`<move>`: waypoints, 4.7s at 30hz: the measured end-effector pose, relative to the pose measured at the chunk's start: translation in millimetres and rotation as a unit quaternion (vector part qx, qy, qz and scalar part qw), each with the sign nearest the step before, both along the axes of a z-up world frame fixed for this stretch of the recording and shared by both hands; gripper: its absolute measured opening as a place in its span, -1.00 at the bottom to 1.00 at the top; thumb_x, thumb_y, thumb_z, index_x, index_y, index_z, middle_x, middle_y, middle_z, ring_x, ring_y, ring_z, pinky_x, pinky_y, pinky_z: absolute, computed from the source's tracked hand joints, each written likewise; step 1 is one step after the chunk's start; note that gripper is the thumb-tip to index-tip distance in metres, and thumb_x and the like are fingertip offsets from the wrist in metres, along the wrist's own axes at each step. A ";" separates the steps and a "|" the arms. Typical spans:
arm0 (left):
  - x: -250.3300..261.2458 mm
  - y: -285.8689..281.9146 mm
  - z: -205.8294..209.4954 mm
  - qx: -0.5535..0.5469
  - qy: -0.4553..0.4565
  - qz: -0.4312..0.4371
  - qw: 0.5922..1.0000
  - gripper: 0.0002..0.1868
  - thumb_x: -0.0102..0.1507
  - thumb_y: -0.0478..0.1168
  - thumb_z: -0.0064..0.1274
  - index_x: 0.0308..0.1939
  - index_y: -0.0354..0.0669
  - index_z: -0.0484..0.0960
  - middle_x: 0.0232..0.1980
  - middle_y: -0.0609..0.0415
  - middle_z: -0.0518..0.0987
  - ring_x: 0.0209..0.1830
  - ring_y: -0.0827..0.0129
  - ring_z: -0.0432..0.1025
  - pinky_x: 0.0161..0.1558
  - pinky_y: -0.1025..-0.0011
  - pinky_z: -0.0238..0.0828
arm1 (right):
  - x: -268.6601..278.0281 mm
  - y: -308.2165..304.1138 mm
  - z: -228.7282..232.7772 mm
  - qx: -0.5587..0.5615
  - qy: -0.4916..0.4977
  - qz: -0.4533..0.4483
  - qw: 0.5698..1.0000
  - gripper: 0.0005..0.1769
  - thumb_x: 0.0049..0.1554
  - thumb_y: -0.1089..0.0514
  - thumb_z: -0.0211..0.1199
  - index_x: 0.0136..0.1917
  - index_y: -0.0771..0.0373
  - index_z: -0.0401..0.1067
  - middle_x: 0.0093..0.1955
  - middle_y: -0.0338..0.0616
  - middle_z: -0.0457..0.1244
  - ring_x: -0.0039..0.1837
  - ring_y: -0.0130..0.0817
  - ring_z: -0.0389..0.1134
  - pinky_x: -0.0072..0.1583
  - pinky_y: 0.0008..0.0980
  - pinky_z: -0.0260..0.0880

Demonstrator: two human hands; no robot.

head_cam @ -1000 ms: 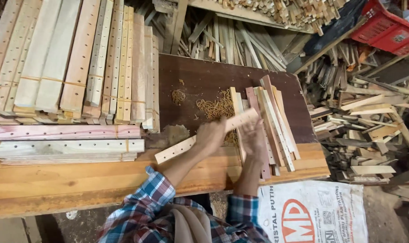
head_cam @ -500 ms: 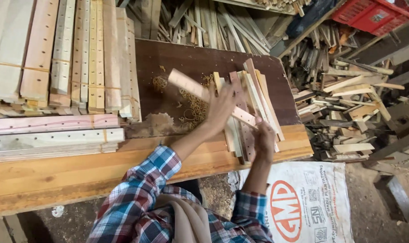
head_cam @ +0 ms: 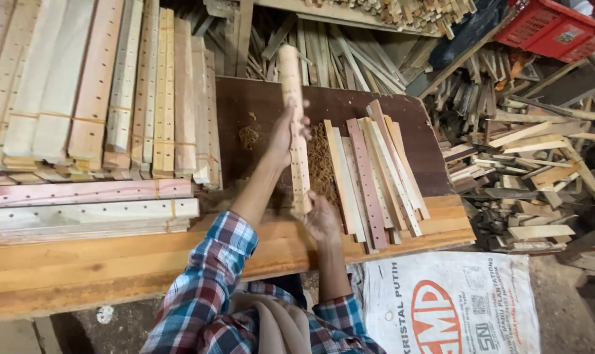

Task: Wrapping rubber bands around wooden slats and stacking them in a workshop

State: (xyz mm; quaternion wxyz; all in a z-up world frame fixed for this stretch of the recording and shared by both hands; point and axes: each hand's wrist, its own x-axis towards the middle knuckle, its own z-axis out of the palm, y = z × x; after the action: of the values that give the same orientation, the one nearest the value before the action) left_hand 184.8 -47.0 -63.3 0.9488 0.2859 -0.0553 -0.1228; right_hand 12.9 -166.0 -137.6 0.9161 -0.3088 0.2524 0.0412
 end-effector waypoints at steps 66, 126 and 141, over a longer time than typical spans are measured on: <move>-131.2 -0.3 45.3 0.716 -0.237 -0.035 0.656 -0.49 0.39 0.15 -0.24 0.19 -0.17 0.32 -0.20 -0.27 0.64 -0.14 -0.21 0.61 -0.14 -0.10 0.54 | 17.0 -59.9 84.5 0.335 -0.385 0.005 0.860 -0.23 0.32 0.11 0.07 0.67 0.06 -0.19 0.46 0.47 0.09 0.09 0.01 0.46 0.11 -0.22 0.58; -37.9 431.6 200.7 0.617 0.016 0.108 0.779 -0.63 0.17 -0.37 0.26 0.06 -0.09 0.62 0.00 0.17 0.62 0.02 0.49 0.54 0.18 0.54 0.60 | 73.1 389.9 279.8 -0.763 -0.365 0.300 0.441 -0.63 0.31 -0.06 0.06 0.24 0.13 0.49 -0.62 -0.41 0.07 -0.61 -0.57 0.11 -0.48 -0.58 0.27; -78.0 362.3 226.9 0.754 0.040 0.092 0.650 -0.02 0.28 0.24 0.05 0.63 0.23 -0.15 0.64 -0.17 -0.42 0.60 -0.17 -0.58 0.49 -0.33 -0.50 | 105.6 296.5 262.8 -0.783 -0.251 0.169 0.543 -0.01 0.04 -0.58 -0.49 0.57 -0.12 0.05 -0.62 -0.42 0.21 0.20 -0.32 0.53 0.61 0.24 -0.63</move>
State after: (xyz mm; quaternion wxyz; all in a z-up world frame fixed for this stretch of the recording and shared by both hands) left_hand 106.8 315.2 163.6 0.4145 0.9009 0.1204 -0.0453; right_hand 118.5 130.5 125.3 0.3118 -0.9382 -0.1130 -0.0985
